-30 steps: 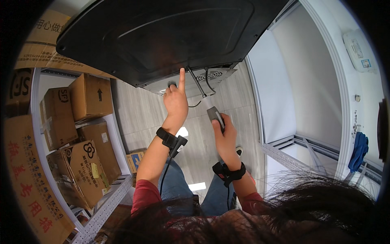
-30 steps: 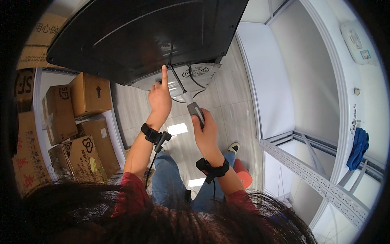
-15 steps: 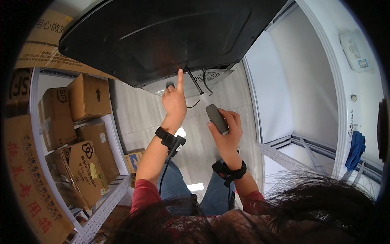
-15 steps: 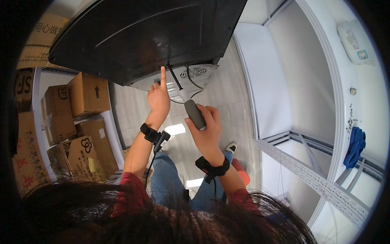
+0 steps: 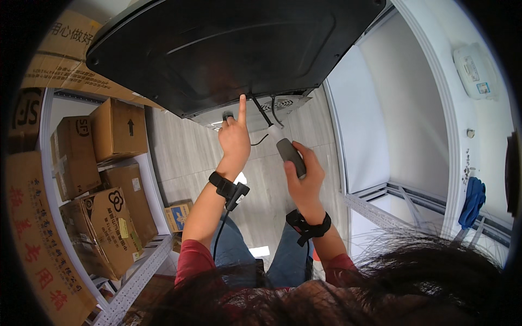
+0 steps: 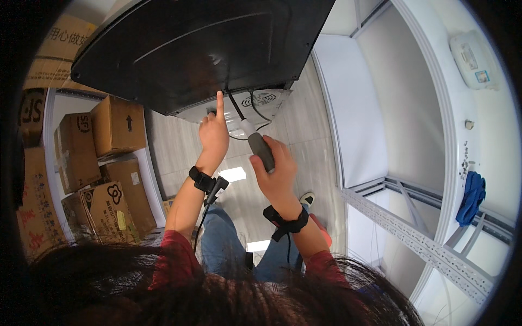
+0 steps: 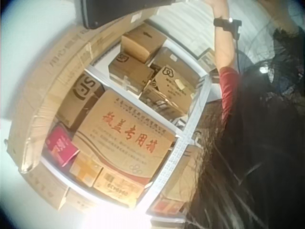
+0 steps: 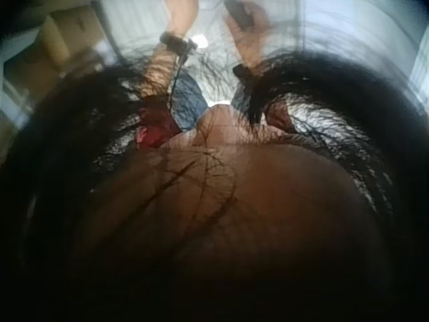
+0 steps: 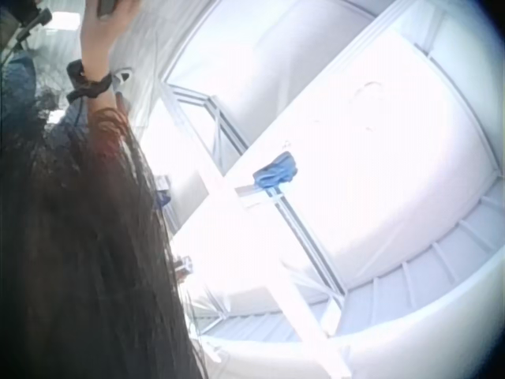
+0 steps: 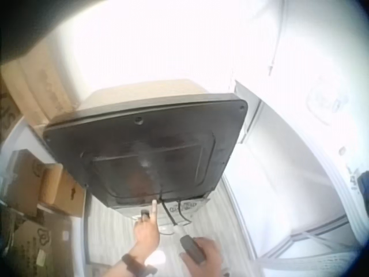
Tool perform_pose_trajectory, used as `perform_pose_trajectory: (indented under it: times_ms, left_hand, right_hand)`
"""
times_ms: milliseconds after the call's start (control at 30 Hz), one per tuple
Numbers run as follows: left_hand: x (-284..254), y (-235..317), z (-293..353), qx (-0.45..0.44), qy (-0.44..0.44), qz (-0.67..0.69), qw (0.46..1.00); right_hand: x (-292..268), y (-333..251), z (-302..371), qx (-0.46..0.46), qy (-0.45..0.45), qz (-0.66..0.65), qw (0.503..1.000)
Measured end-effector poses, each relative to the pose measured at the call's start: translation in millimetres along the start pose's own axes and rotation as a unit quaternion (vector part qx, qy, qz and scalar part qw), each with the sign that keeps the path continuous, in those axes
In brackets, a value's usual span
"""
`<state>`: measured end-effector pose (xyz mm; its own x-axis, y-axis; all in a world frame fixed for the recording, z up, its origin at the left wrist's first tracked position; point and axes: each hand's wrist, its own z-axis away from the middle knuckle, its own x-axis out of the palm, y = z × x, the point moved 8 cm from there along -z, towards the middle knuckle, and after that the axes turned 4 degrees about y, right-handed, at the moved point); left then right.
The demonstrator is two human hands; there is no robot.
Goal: The person uses a power screwdriver to remove screws from the back panel of a small appliance, then reattaches the panel and tightens the screws. The person handles the appliance and the tool throughout the process.
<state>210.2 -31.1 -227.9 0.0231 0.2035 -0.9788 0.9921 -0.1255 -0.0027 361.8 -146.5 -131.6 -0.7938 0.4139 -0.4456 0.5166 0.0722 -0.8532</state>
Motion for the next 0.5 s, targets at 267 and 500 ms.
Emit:
perform_pose_trajectory:
  times_ms: [267,500]
  left_hand:
    - [-51.0,2.5,11.3,0.072,0.165,0.303,0.936]
    - [-103.1,37.4,26.9,0.236,0.210,0.348,0.883]
  right_hand:
    - [-0.4,-23.9,0.2,-0.034,0.007,0.066,0.997]
    - [-0.1,-31.0,0.8,-0.089,-0.020,0.096,0.991]
